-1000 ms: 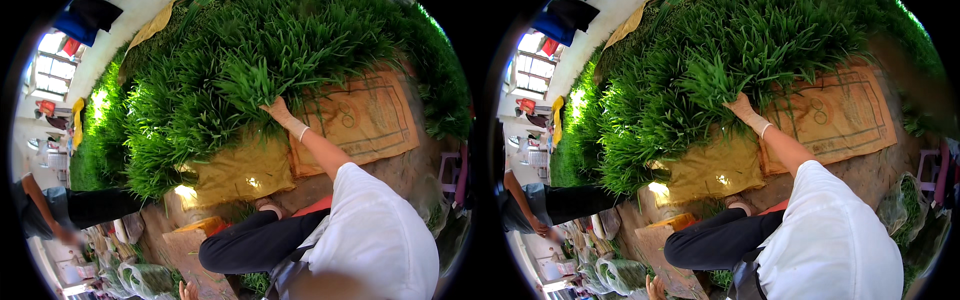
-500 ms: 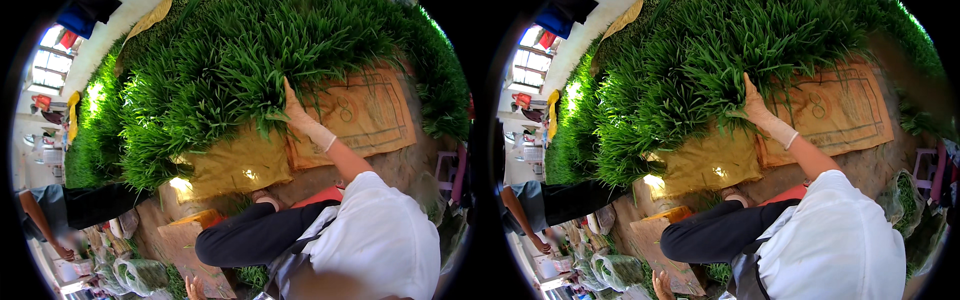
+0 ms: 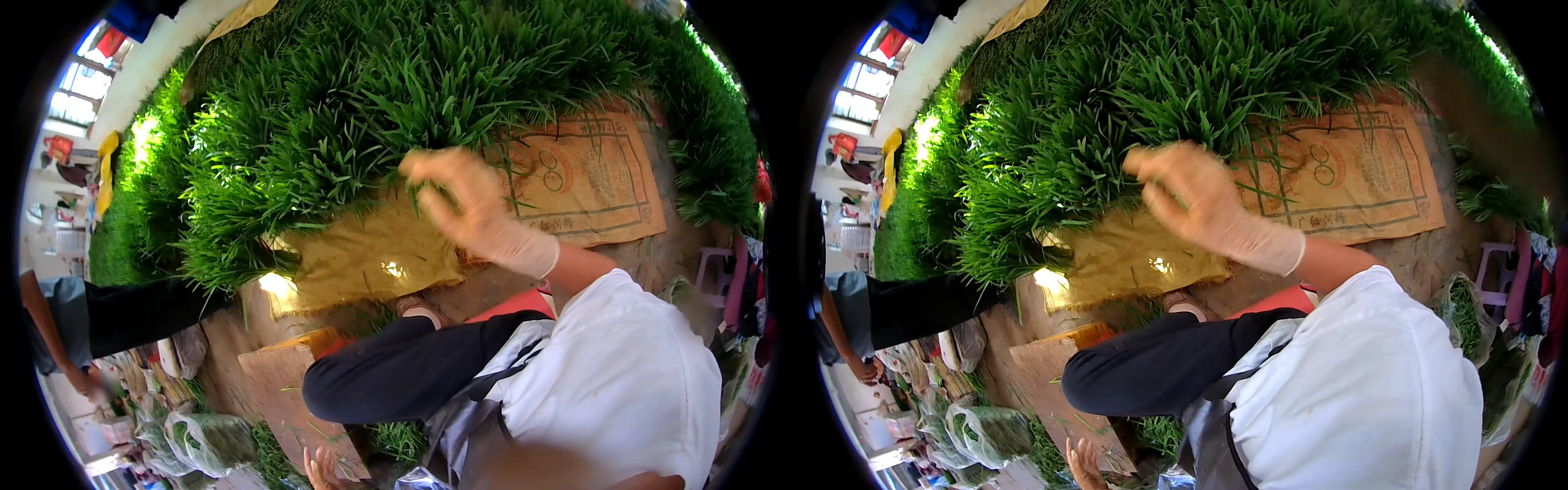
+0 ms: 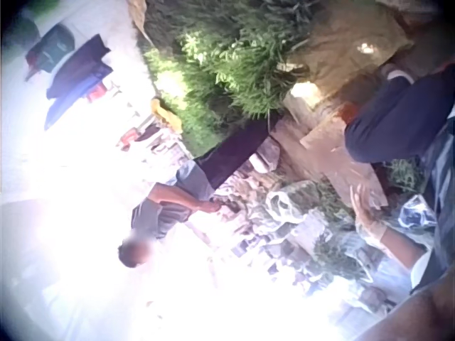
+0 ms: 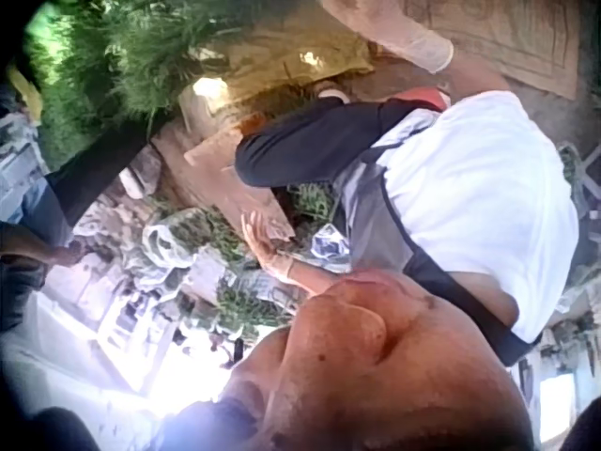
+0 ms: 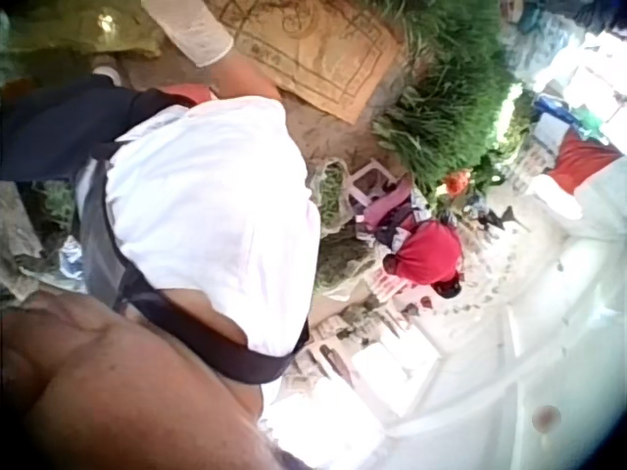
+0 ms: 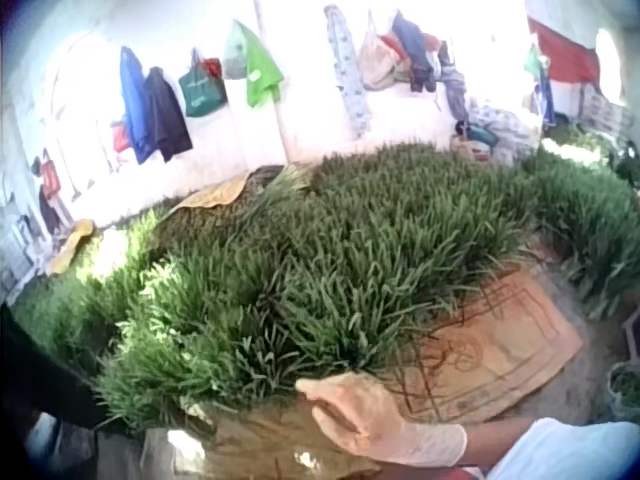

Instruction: The person bundles green vegetable stalks using a red plastic tie by hand and then places the bundle into a plastic bag with other bundles.

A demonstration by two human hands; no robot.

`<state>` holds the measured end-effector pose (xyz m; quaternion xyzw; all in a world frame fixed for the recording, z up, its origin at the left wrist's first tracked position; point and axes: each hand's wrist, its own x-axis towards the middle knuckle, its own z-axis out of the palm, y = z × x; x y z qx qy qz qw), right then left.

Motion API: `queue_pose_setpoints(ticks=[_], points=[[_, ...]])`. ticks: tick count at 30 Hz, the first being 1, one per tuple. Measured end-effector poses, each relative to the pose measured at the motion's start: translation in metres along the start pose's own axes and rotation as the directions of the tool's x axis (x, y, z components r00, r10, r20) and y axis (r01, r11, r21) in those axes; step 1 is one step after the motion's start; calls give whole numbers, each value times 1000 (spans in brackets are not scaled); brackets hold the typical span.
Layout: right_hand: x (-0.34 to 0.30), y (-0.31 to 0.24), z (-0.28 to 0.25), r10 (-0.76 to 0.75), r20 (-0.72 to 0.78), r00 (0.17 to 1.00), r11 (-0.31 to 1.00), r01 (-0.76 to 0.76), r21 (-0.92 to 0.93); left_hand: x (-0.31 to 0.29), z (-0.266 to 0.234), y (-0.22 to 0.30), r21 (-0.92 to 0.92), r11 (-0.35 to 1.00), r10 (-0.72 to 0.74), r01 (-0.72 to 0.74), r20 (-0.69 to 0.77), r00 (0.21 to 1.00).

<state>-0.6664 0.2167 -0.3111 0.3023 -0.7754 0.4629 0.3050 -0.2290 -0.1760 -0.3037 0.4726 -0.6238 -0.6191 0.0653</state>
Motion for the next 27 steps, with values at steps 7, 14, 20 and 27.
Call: queue_pose_setpoints(ticks=[7,14,20,27], points=[[10,-91,100,4,506,863,875,-247,415,9,-18,-34,45,981,192,-189,-86,978],[-80,-232,238,-227,921,-316,935,192,297,31,-64,-120,255,940,285,-227,-220,933],[-210,-206,367,228,924,-307,818,575,-11,91,-22,-113,836,506,574,-211,-144,806],[-241,-134,383,522,849,-85,838,239,-491,51,48,-157,915,-61,291,-399,399,870]])
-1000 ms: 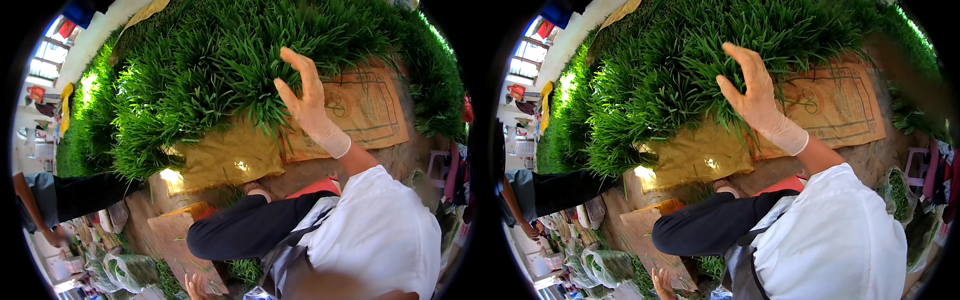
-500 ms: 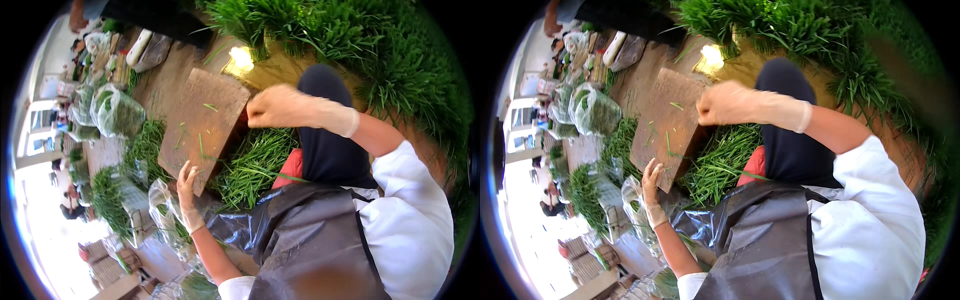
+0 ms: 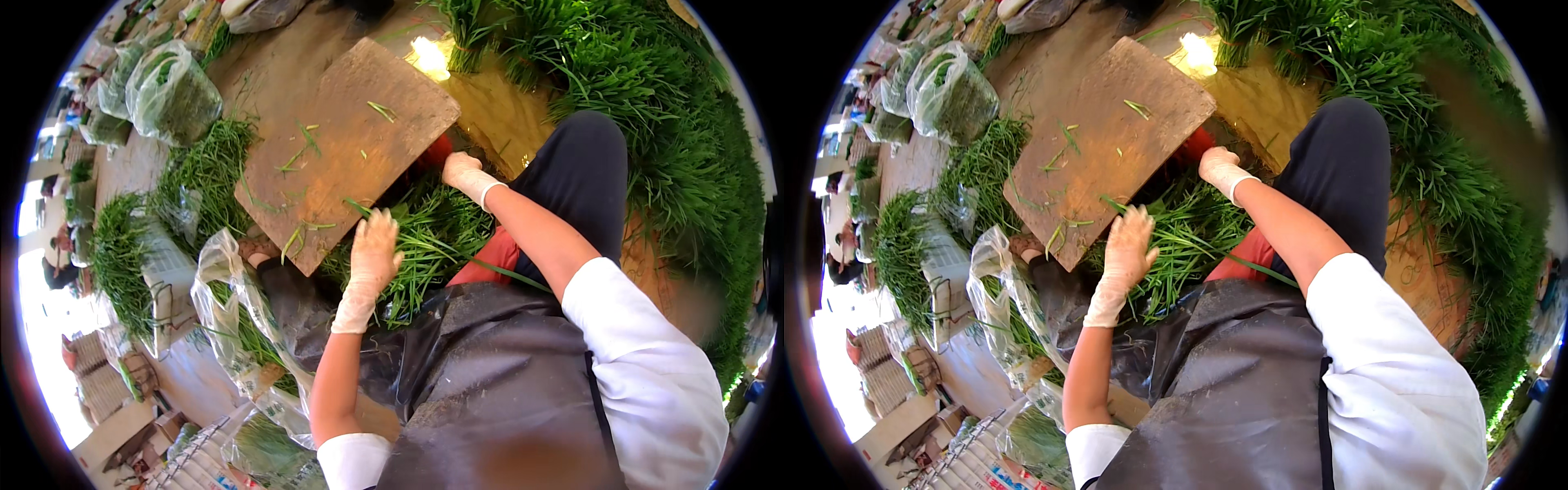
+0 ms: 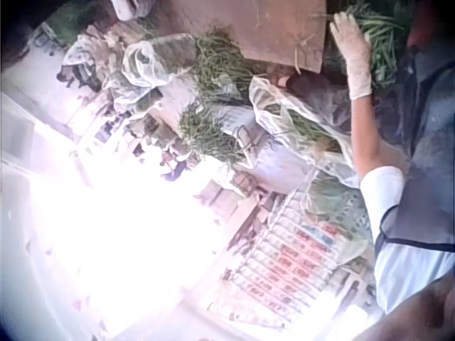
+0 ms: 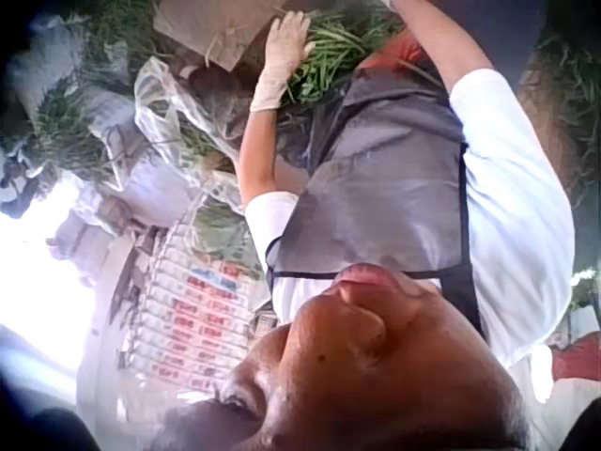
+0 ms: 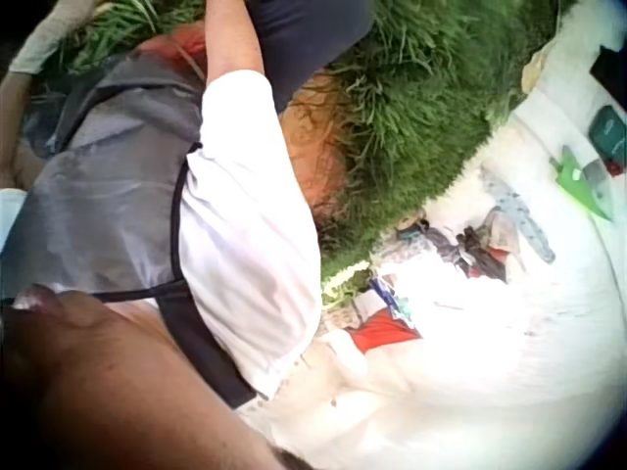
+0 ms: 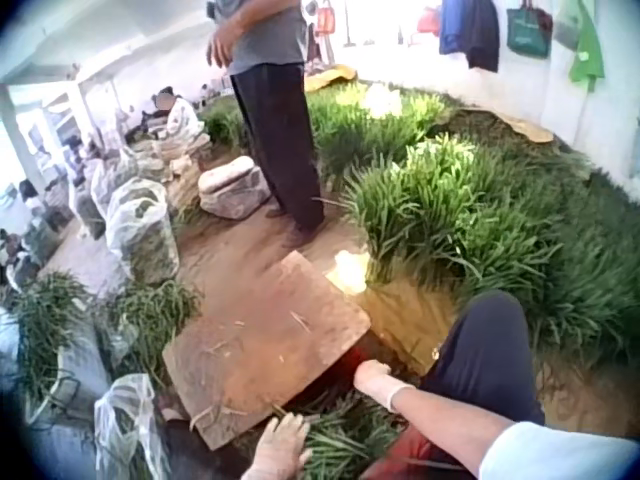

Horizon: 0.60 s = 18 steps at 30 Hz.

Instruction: The person bundles green vegetable stalks using a red plastic tie by hand and then places the bundle into a plastic bag with other bundles.

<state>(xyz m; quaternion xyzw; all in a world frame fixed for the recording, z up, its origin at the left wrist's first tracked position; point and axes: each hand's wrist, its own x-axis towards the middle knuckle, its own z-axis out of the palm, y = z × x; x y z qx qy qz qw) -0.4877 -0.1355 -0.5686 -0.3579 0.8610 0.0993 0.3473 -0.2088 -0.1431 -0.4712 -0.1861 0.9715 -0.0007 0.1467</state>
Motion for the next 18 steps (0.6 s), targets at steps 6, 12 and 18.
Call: queue_pose_setpoints(ticks=[6,12,18], points=[[-101,-80,0,-377,378,846,802,502,-323,-75,59,0,-549,760,60,347,591,805],[-67,-64,128,-262,386,885,658,456,-599,-31,101,11,-585,756,348,292,738,579],[-49,-77,85,-514,674,530,519,818,-248,-76,80,-53,-848,399,119,348,425,898]])
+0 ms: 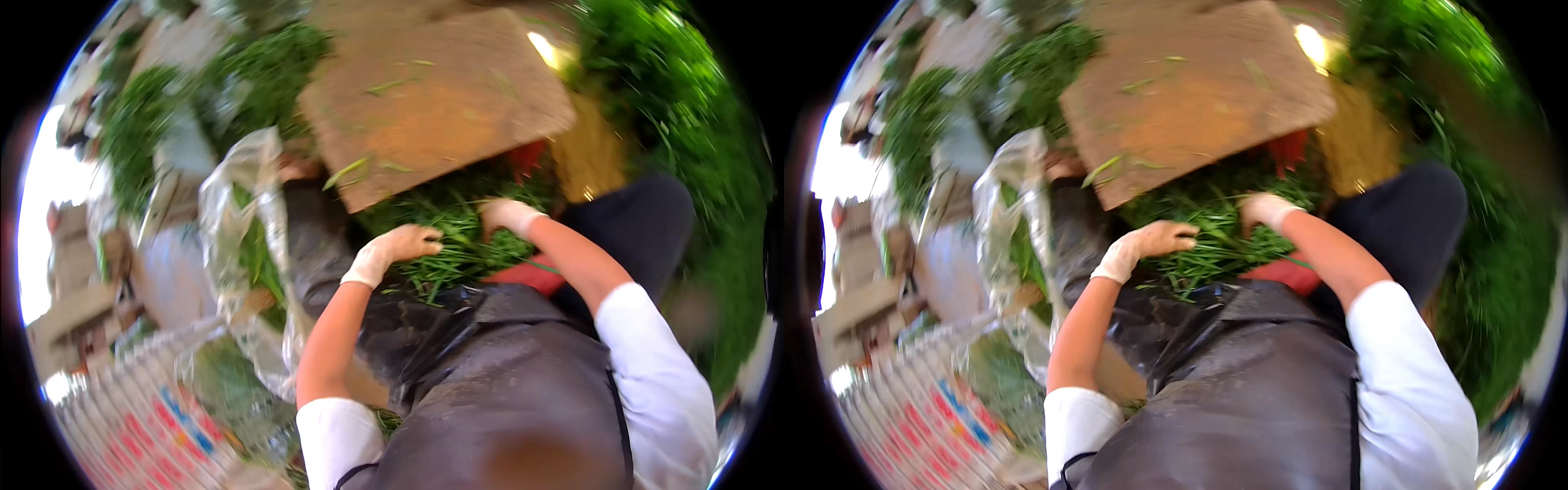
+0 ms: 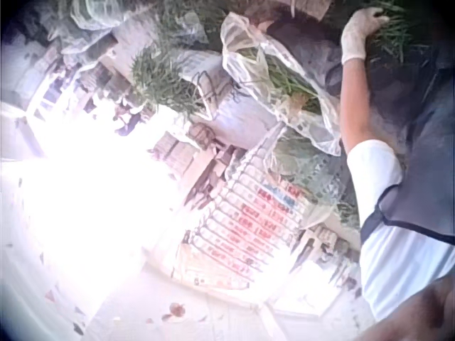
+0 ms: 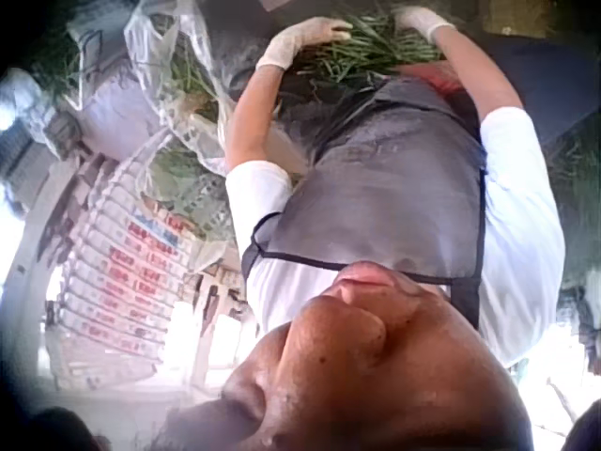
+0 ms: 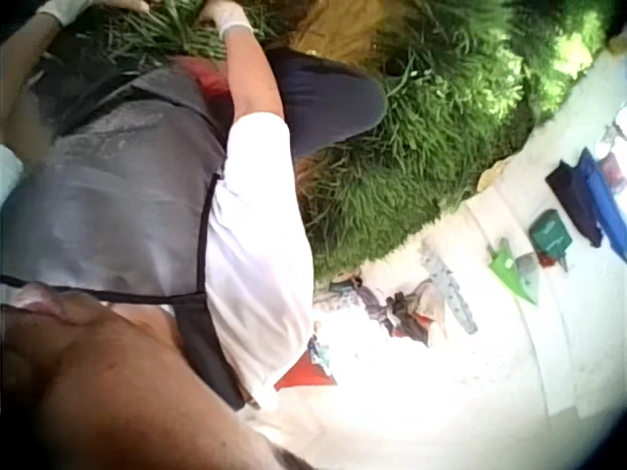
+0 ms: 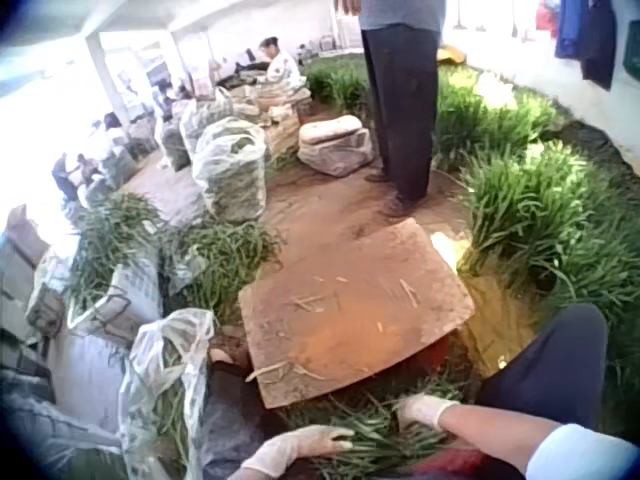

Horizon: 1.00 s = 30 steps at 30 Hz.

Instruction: The person bundles green vegetable stalks using a red plastic tie by hand and then places the bundle into a plastic bag with other bundles.

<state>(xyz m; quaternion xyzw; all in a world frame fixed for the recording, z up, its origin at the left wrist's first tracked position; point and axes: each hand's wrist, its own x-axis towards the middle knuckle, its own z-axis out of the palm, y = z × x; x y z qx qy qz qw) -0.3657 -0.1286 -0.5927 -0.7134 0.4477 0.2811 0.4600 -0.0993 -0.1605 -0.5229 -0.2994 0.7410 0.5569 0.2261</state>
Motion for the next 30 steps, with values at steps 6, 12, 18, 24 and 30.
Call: queue_pose_setpoints(ticks=[6,12,18,24,30], points=[[-56,-31,-36,239,-168,956,941,-271,-204,-129,-26,39,-80,990,-9,-114,-855,519],[-103,37,-54,566,-377,733,628,-86,774,-263,98,-55,-533,835,-549,-136,-796,-253],[-46,133,-41,773,-498,393,336,412,847,-203,200,-127,-484,839,-512,249,-857,63],[-44,147,-45,746,-567,350,614,-32,788,-207,203,-119,-506,855,-518,117,-843,146],[-95,57,-74,742,-497,449,623,-188,760,-289,163,-189,-671,602,-794,-433,-563,-231]])
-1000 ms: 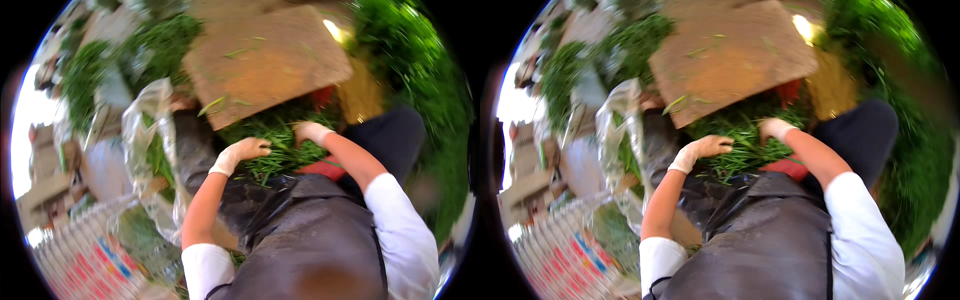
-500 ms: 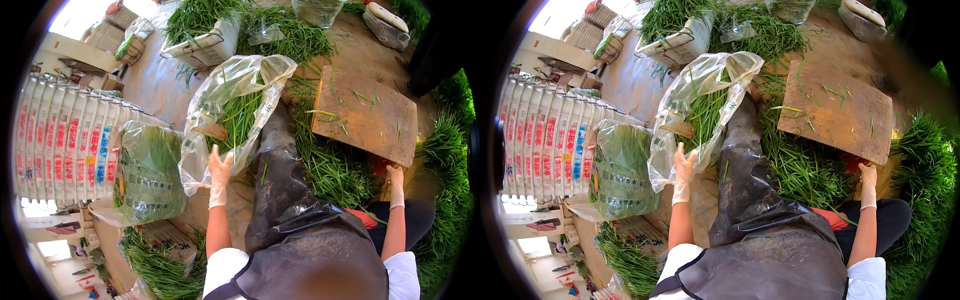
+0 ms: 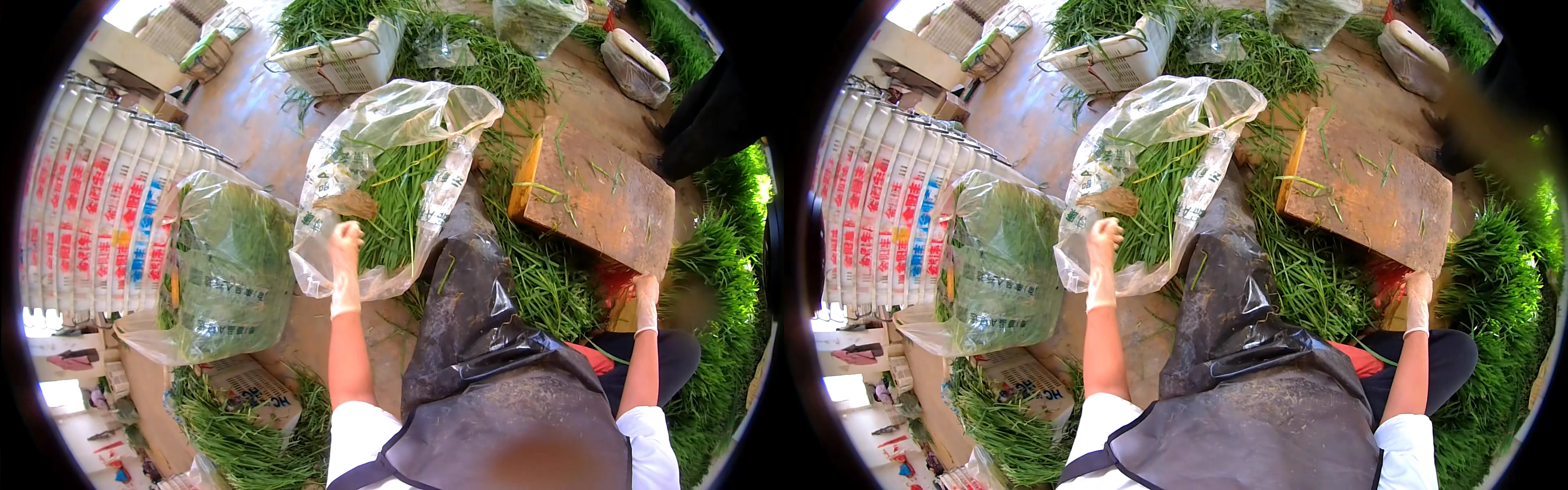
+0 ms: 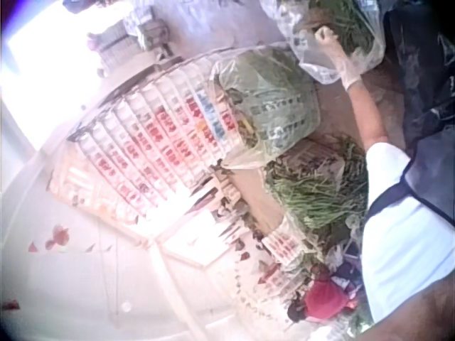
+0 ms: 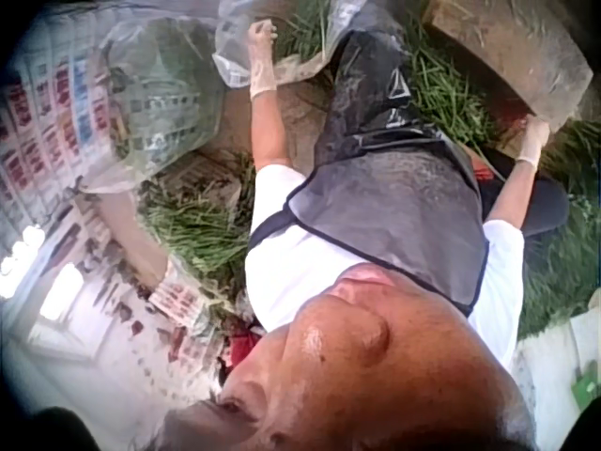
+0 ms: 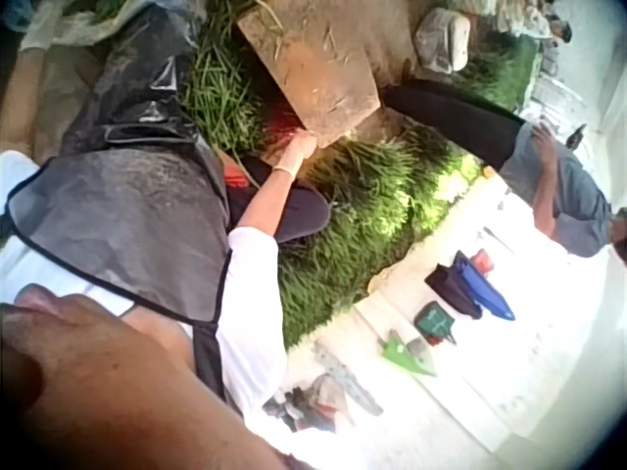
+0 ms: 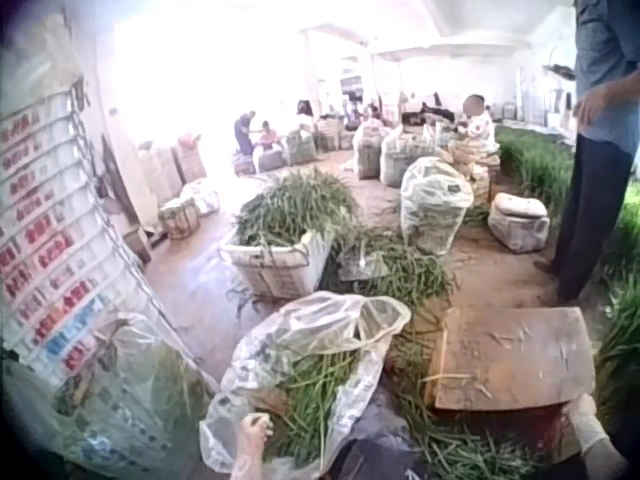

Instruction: The person bundles green vegetable stalks using a red plastic tie by hand and then places the bundle into a plastic bag with other bundles.

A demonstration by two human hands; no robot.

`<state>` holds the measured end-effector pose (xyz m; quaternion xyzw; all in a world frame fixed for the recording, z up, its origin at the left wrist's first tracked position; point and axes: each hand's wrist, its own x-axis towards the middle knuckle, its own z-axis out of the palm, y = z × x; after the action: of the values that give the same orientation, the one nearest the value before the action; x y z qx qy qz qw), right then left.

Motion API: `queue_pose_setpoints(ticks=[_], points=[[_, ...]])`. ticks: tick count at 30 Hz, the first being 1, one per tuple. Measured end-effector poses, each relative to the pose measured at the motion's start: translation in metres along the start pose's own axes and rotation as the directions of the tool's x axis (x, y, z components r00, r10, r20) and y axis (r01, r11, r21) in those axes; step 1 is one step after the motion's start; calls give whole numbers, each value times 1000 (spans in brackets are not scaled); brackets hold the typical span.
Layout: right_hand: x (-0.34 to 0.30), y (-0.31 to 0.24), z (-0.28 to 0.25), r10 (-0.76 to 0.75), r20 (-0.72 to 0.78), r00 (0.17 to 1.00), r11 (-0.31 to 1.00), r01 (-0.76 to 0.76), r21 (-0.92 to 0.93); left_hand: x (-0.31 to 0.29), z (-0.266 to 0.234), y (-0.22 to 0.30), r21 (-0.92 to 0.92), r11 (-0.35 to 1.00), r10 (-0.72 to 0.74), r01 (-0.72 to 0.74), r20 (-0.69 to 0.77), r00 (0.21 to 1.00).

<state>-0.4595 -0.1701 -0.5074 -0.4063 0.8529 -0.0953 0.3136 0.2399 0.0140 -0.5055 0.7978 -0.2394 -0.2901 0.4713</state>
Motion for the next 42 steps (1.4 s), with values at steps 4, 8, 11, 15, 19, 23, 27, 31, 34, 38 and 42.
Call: queue_pose_setpoints(ticks=[4,8,11,15,19,23,27,31,34,38,42], points=[[18,28,-25,-368,-124,921,792,241,-561,81,14,-9,-171,956,-272,240,-196,942],[-16,5,-48,-224,154,962,971,234,-47,108,14,-20,-341,927,-243,156,-228,943],[-52,-8,-85,-174,184,967,946,112,304,103,20,-14,-363,927,-180,98,-201,963],[-112,-35,-145,-282,48,958,721,179,669,51,11,31,-515,856,-82,52,-36,996],[-106,-70,-169,-642,-118,758,56,200,978,-47,-44,88,-630,768,-15,-111,-191,981],[-62,-105,-115,-580,-70,811,166,202,965,-116,-77,90,-605,778,98,-170,-151,984],[-18,-131,-42,-519,245,819,357,-53,933,-163,-95,63,-373,923,48,-91,-122,991],[-57,-150,2,-327,533,780,906,100,410,-208,-92,21,46,999,-2,4,-35,999],[-103,-160,-2,-445,581,681,888,250,387,-238,-66,-65,590,807,-161,-31,270,949],[-130,-192,0,-507,572,645,858,442,262,-250,-37,-52,825,552,-564,-123,478,674],[-156,-270,47,-719,500,483,651,721,239,-161,-53,50,63,998,-6,-2,125,992]])
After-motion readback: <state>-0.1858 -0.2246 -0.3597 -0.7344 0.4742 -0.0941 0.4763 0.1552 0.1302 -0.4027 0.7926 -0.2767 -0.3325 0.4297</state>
